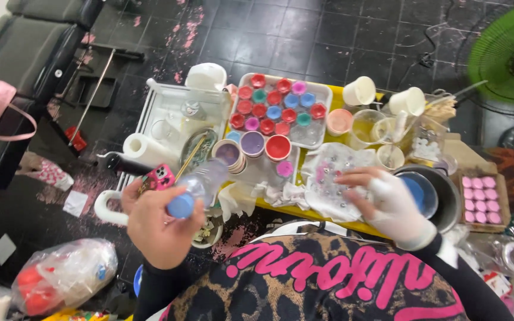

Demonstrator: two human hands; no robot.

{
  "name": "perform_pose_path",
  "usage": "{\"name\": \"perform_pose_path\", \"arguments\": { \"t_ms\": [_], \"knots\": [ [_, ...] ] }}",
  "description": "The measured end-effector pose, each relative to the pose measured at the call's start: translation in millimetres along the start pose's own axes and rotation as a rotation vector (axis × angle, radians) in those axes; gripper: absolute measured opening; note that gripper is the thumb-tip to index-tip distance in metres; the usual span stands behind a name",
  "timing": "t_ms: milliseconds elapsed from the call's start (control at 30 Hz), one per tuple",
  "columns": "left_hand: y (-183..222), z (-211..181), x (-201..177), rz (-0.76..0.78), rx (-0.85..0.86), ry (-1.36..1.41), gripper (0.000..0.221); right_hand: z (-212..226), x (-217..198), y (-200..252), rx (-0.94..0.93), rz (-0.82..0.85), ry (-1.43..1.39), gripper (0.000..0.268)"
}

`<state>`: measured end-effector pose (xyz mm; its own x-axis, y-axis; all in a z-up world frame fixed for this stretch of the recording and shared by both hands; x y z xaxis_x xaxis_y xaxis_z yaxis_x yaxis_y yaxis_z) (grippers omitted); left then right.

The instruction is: Adding fragrance oil to a pot of melted blue wax and stirring it with a spoon.

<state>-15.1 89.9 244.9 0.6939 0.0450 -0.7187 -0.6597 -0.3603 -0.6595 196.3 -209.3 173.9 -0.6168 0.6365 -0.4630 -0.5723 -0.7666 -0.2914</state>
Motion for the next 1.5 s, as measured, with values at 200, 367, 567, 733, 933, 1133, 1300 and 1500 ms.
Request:
{"name": "perform_pose_path", "arguments": {
  "t_ms": [200, 367, 567, 733, 933, 1133, 1300, 1500],
  "knots": [
    [-20.8, -81.4, 24.6, 0.082, 0.215, 0.402, 0.028, 49.3, 33.1, -46.0, -0.021, 0.231, -0.144, 0.075],
    [-25.1, -137.2, 47.1, 0.172, 0.375, 0.577, 0.030, 45.9, 36.5, -25.0, -0.025, 0.247, -0.123, 0.076],
    [-14.7, -144.6, 115.3, 0.242, 0.426, 0.745, 0.062, 9.1, 19.9, 3.9, 0.255, -0.039, -0.282, 0.068],
    [0.7, -161.2, 157.5, 0.284, 0.457, 0.939, 0.110, -6.0, 1.0, 17.8, 0.225, -0.337, -0.712, 0.067],
    [46.2, -163.4, 204.3, 0.566, 0.369, 0.996, 0.103, 13.0, -2.7, 14.6, 0.077, -0.213, -0.186, 0.068],
    [52.3, -152.8, 199.8, 0.495, 0.291, 0.634, 0.087, 13.7, -36.3, 20.2, 0.213, -0.429, 0.008, 0.055],
    [54.7, -148.5, 194.7, 0.505, 0.287, 0.559, 0.073, 13.4, -18.9, -2.5, 0.330, -0.195, 0.373, 0.029],
    [62.0, -137.1, 211.9, 0.988, 0.178, 0.983, 0.065, 37.6, -7.3, -18.8, -0.087, 0.039, 0.446, 0.042]
  ]
}}
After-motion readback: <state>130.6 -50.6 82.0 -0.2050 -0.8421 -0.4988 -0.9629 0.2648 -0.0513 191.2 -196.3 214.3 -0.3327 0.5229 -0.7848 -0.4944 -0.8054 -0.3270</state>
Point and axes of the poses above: each hand's wrist, its own y-axis away from the middle knuckle, its own x-axis out of the palm, z = x × y, the point moved 6 cm from there along -y, towards the middle knuckle, and after that the axes turned 15 degrees about -y, right-handed, at the moved point
